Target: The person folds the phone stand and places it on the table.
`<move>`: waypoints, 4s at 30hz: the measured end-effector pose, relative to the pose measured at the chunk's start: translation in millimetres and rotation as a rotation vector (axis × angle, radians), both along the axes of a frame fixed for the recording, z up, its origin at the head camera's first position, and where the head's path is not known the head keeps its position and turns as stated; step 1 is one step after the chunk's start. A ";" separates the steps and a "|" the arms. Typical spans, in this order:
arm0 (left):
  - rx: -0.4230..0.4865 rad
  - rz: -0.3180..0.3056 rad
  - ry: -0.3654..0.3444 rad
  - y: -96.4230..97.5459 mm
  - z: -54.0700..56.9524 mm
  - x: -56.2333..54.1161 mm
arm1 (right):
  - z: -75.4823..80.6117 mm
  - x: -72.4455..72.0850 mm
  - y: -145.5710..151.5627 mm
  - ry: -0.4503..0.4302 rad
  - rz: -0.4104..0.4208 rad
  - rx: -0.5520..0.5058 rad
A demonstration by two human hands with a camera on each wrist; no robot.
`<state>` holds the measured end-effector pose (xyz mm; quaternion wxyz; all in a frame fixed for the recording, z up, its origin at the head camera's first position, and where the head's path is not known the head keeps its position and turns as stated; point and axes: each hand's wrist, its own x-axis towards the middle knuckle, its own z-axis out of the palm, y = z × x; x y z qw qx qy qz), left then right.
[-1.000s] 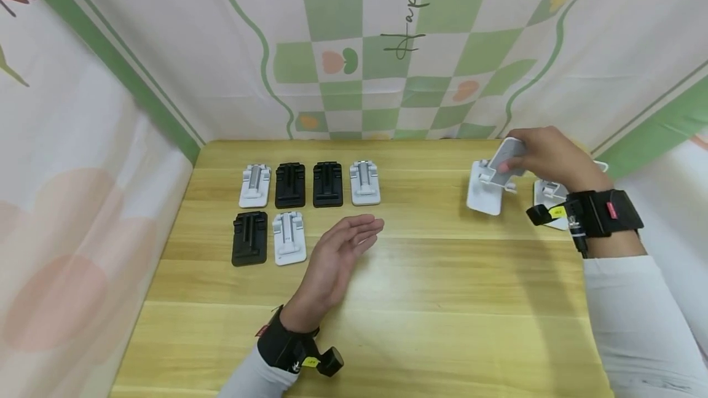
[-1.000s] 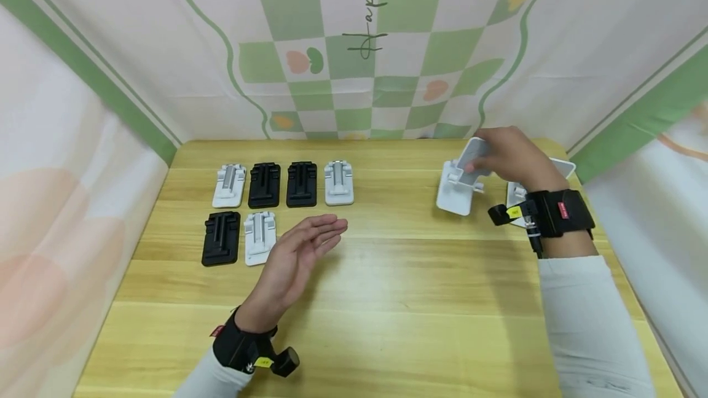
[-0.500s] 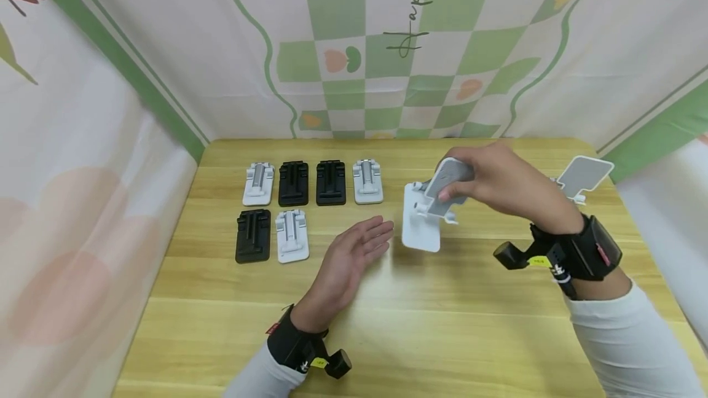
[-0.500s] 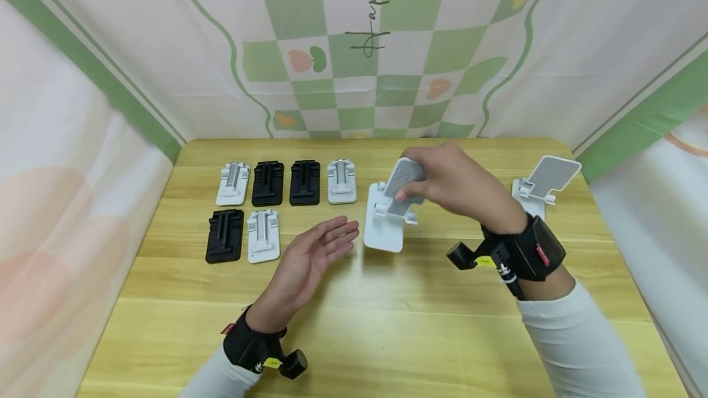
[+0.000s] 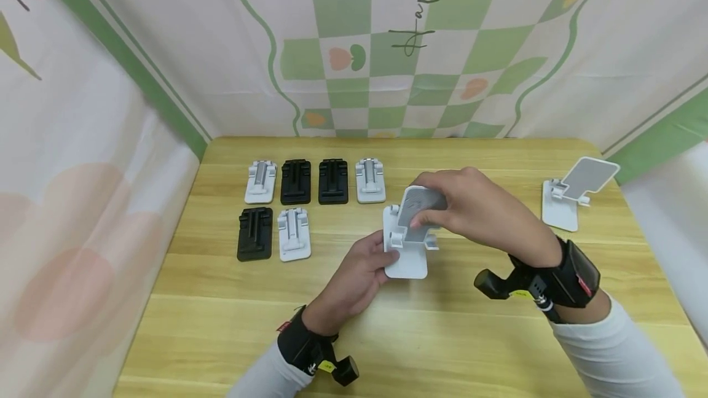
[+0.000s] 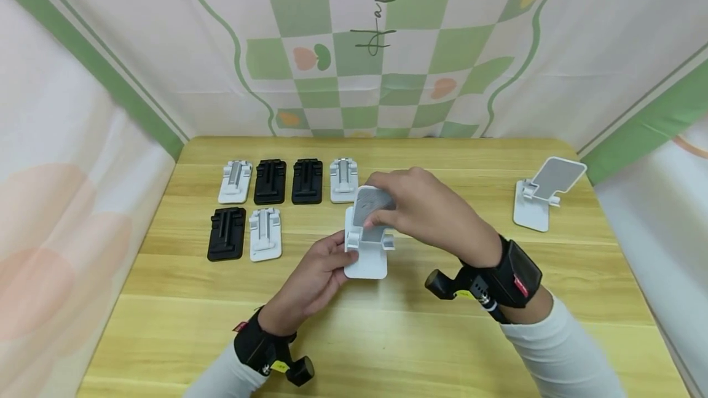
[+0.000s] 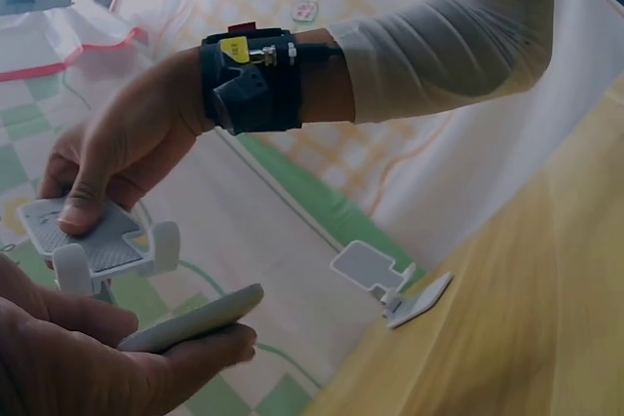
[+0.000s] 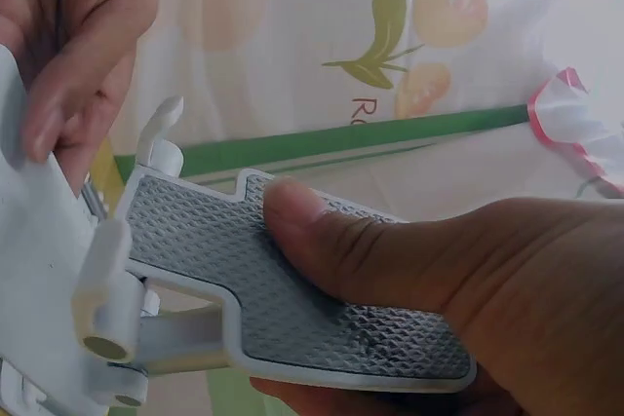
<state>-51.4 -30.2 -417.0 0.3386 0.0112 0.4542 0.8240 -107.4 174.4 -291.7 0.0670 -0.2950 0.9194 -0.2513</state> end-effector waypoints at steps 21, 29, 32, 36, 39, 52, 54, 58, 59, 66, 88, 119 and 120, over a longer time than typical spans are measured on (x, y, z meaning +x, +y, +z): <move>0.079 0.051 0.007 -8.2 9.8 0.7 | -29.2 4.5 -4.0 -0.300 -0.204 -0.362; 0.082 0.057 0.011 -10.8 12.2 -0.1 | -51.3 10.3 -5.7 -0.307 -0.246 -0.553; 0.083 0.045 0.014 -11.6 12.2 0.1 | -53.0 12.2 -6.4 -0.287 -0.263 -0.547; 0.090 0.041 0.007 -12.2 12.5 0.6 | -53.1 13.8 -8.0 -0.256 -0.271 -0.550; 0.091 0.049 -0.001 -12.1 13.1 0.7 | -52.3 14.4 -9.7 -0.233 -0.273 -0.556; 0.089 0.041 0.009 -10.1 15.4 1.3 | -58.7 10.9 -13.0 -0.083 -0.279 -0.591; 0.085 0.040 0.013 -9.7 15.3 1.6 | -60.6 10.0 -13.6 -0.060 -0.282 -0.593; 0.075 0.038 0.018 -8.9 15.0 1.6 | -62.3 9.0 -14.4 -0.030 -0.307 -0.587; 0.073 0.036 0.019 -8.7 14.9 1.7 | -62.5 9.0 -14.5 -0.025 -0.316 -0.585; 0.081 0.034 0.014 -7.9 15.5 2.2 | -65.5 7.0 -14.0 0.000 -0.331 -0.578; 0.046 0.047 0.006 -6.6 12.9 1.3 | -5.3 6.4 -9.5 0.196 -0.052 -0.193; -0.021 0.111 -0.019 -14.7 11.3 -3.2 | -15.0 28.1 -29.1 0.594 0.039 -0.222; -0.018 0.112 -0.022 -14.9 11.8 -3.6 | -16.5 29.3 -29.8 0.621 0.044 -0.225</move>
